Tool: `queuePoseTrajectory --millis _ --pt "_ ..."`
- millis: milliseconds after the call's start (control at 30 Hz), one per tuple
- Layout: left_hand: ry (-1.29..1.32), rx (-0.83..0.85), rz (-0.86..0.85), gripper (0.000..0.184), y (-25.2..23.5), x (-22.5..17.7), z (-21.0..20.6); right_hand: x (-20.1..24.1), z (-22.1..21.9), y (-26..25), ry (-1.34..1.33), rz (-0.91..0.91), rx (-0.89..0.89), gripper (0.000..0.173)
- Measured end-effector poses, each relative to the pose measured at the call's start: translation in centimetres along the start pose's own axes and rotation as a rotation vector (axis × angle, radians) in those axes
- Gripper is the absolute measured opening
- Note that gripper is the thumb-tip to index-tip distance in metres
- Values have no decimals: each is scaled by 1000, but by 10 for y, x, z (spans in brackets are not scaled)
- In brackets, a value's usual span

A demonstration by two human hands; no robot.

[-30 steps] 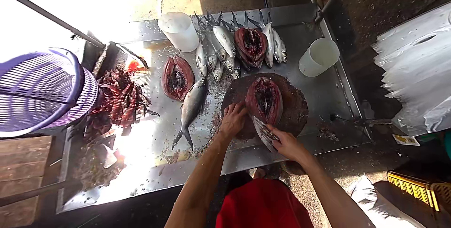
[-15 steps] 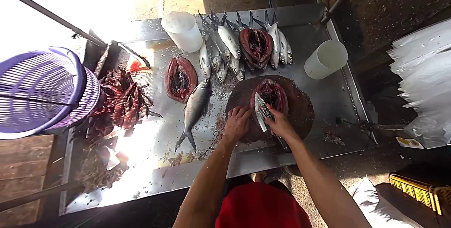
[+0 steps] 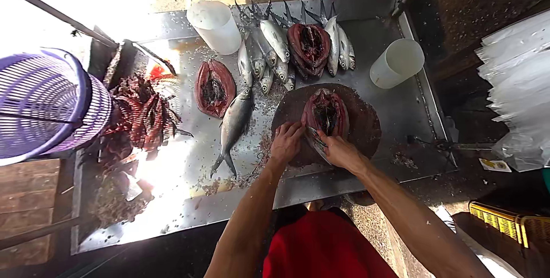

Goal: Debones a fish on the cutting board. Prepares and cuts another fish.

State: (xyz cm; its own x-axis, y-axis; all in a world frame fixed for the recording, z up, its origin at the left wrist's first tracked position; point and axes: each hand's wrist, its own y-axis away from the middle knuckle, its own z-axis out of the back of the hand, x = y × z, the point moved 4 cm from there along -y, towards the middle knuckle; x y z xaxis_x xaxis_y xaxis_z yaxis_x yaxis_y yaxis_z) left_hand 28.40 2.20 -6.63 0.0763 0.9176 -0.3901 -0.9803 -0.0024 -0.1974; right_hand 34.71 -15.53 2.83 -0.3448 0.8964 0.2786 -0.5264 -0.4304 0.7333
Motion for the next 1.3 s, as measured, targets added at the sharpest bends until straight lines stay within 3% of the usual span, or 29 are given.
queuePoseTrajectory --millis 233,467,533,600,667,833,1100,1300 --pt "-26 50 -55 37 -1 -2 3 -10 3 59 266 55 128 83" --pt "17 37 -35 35 0 -2 4 -25 11 90 466 84 268 51" --pt "48 -33 -10 33 7 2 6 -42 2 96 409 62 314 56" --pt "78 -102 7 30 4 2 5 -58 6 98 241 62 328 66" --pt "75 -123 4 29 7 2 3 -62 7 93 42 130 264 64" --pt "69 -175 -42 29 7 5 1 -36 7 50 -220 125 32 62" --pt "76 -119 -10 28 5 6 4 -2 0 3 -145 60 28 66" --pt "82 -113 15 23 3 3 7 -1 12 37 242 56 205 72"
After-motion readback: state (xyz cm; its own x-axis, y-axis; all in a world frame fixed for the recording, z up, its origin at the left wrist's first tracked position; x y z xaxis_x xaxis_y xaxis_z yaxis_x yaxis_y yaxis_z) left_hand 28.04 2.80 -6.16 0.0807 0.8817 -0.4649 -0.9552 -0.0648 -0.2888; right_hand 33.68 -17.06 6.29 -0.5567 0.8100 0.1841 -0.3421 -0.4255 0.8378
